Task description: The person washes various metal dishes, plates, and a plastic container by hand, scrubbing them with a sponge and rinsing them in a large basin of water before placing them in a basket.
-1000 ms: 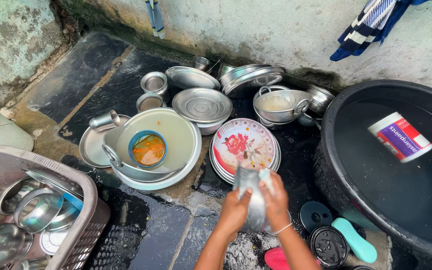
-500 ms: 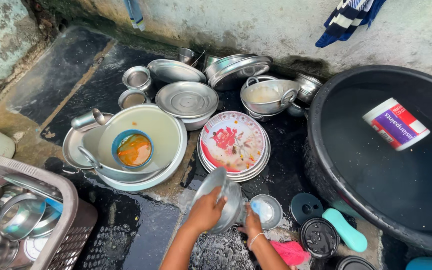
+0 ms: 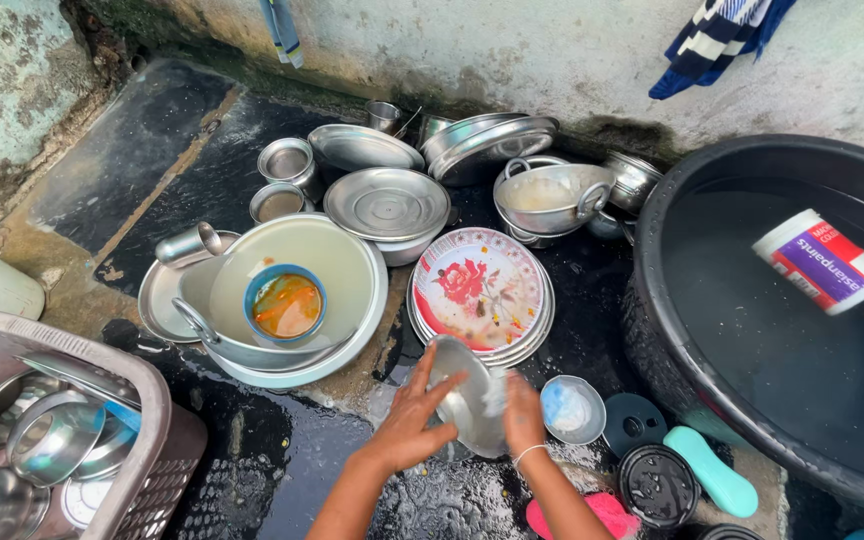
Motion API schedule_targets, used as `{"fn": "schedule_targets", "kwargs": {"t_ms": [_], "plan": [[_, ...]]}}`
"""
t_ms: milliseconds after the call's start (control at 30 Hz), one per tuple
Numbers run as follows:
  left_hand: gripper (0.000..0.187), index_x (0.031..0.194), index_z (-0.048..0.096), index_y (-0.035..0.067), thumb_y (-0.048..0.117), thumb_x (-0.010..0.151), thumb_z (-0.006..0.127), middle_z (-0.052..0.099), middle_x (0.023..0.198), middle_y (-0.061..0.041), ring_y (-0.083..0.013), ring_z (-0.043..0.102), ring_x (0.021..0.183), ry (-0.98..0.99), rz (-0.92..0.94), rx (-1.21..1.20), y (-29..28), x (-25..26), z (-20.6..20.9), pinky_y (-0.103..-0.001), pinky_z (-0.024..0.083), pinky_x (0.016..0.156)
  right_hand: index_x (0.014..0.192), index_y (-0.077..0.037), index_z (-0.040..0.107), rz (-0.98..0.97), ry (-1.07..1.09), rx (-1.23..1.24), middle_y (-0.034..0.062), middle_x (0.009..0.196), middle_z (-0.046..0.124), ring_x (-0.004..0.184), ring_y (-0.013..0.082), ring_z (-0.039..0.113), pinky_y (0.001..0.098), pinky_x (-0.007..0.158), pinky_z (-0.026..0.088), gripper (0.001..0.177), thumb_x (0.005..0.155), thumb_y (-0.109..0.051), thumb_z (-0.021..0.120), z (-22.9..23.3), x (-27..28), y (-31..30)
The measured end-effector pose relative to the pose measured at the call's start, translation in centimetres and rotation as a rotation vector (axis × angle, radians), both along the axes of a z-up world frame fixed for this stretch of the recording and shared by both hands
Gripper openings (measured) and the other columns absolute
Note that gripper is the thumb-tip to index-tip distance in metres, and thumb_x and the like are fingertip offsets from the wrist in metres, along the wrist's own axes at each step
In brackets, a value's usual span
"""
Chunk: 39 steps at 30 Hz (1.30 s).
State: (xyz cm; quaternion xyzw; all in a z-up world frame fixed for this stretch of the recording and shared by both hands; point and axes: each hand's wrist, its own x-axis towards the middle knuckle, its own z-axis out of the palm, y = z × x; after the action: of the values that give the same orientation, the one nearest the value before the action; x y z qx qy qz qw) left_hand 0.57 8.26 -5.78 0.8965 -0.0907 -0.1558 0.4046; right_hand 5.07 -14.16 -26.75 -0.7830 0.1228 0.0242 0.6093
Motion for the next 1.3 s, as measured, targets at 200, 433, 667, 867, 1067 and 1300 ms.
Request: {"fn": "schedule_targets", "kwargs": {"t_ms": [200,433,667,867,1067,1300], "plan": [[0.073,0.151,0.041,0.018,0.027,0.081,0.062,0.036,0.161,-0.012,-0.0254,0.040,0.148,-0.130,0.395,-0.191,-1.7,1.9,-6.7,-0.048,0.026,0.113,0.133,-0.003,0.061,0.218,0.346,0.470,0.0107,0.122,0.069,0.110,0.0179,0.061,0.0319,0.096,0.049,0.043,0.105,-0.032,0.044,5.6,-3.3,9.2],[0.042,0.124,0.074,0.022,0.015,0.084,0.067,0.069,0.136,-0.006,-0.0207,0.051,0.142,0.038,0.519,-0.131,-3.2,3.1,-9.1,-0.052,0.020,0.119,0.137,0.002,0.056,0.470,0.044,0.201,0.0136,0.133,0.060,0.123,0.0228,0.054,0.0344,0.106,0.039,0.047,0.098,-0.024,0.048,3.9,-10.4,9.2],[0.043,0.121,0.075,0.025,0.010,0.081,0.068,0.061,0.141,-0.003,-0.0240,0.052,0.134,0.083,0.446,-0.076,-3.1,3.5,-8.4,-0.061,0.019,0.112,0.146,0.004,0.044,1.245,-0.734,-1.136,0.0205,0.152,0.043,0.141,0.0340,0.041,0.0414,0.118,0.028,0.067,0.084,-0.018,0.058,4.3,2.5,-0.8],[0.040,0.116,0.077,0.024,0.011,0.080,0.069,0.072,0.126,-0.004,-0.0241,0.059,0.130,-0.032,0.362,-0.103,-2.7,3.1,-9.3,-0.059,0.027,0.111,0.151,-0.004,0.036,1.285,-0.149,-1.210,0.0210,0.155,0.035,0.147,0.0383,0.030,0.0439,0.120,0.024,0.071,0.085,-0.009,0.064,2.8,-3.6,4.6],[0.047,0.116,0.078,0.025,0.007,0.075,0.062,0.073,0.124,-0.004,-0.0264,0.065,0.120,-0.115,0.488,-0.236,-3.0,4.1,-9.8,-0.056,0.040,0.114,0.146,0.003,0.036,0.892,0.095,-0.122,0.0271,0.144,0.046,0.138,0.0436,0.044,0.0449,0.115,0.034,0.080,0.072,0.000,0.066,2.7,-12.2,7.6],[0.049,0.116,0.077,0.025,0.004,0.075,0.059,0.067,0.136,0.000,-0.0264,0.055,0.133,0.133,0.441,-0.104,-3.3,4.0,-6.5,-0.076,0.006,0.115,0.149,-0.016,0.045,1.351,-0.271,-1.038,0.0148,0.162,0.029,0.149,0.0485,0.016,0.0462,0.119,0.023,0.065,0.087,0.001,0.057,1.6,-2.8,-1.3]]}}
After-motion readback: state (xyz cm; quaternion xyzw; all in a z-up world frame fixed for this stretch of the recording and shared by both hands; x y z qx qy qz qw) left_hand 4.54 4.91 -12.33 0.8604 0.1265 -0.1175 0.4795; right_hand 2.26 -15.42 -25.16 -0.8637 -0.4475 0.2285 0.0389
